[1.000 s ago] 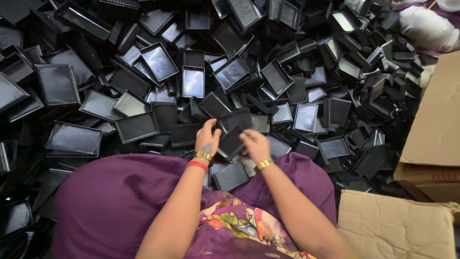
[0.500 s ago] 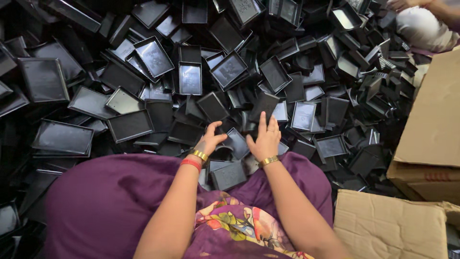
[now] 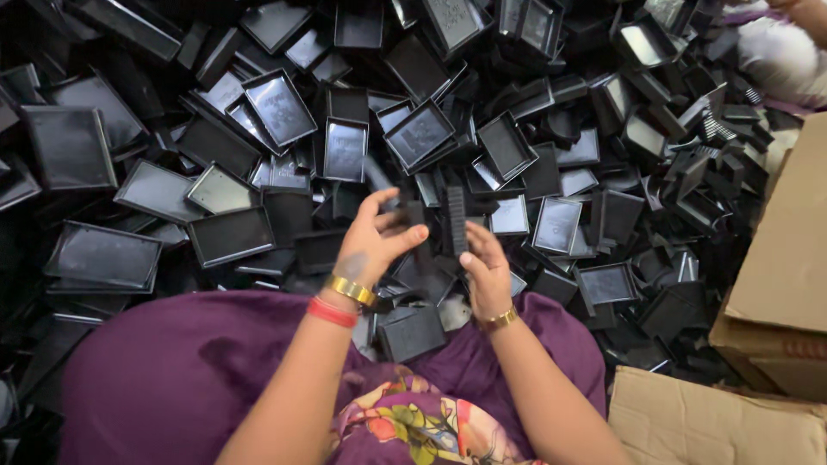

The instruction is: The person sits on the floor surrounded by a large pile of black plastic components. They repeatedly pick up individual parts, inspect them, and place them into a cardboard box to the right.

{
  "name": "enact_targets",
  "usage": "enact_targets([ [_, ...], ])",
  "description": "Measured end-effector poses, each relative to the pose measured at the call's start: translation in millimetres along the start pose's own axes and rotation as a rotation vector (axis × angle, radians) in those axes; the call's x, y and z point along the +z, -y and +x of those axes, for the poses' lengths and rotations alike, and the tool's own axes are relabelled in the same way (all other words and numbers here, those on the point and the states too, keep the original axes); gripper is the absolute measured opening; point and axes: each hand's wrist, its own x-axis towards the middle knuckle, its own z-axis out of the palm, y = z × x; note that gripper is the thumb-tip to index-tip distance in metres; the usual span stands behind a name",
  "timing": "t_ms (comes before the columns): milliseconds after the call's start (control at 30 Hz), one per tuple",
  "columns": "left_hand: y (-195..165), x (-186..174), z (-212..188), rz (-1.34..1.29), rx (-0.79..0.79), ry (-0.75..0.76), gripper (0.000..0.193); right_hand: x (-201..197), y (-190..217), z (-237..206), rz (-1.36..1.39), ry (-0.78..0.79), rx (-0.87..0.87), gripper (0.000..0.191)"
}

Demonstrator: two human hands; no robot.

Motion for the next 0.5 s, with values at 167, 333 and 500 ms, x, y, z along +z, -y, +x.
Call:
enact_targets([
  [167, 6.5, 5.9, 2.6, -0.142, -0.048, 0.060, 0.097, 6.6, -5.4, -14.1, 0.389, 0.087, 0.279, 0.063],
  [333, 24.2, 11.8, 4.8, -0.290, -0.135, -0.127, 0.097, 6.3, -9.6, -5.6, 0.180, 0.142, 0.272, 0.062],
  [500, 22.7, 13.7, 2.4, 0.182, 0.032, -0.201, 0.084, 15.5, -6.2, -13.4, -0.283, 0.314, 0.113, 0.065],
])
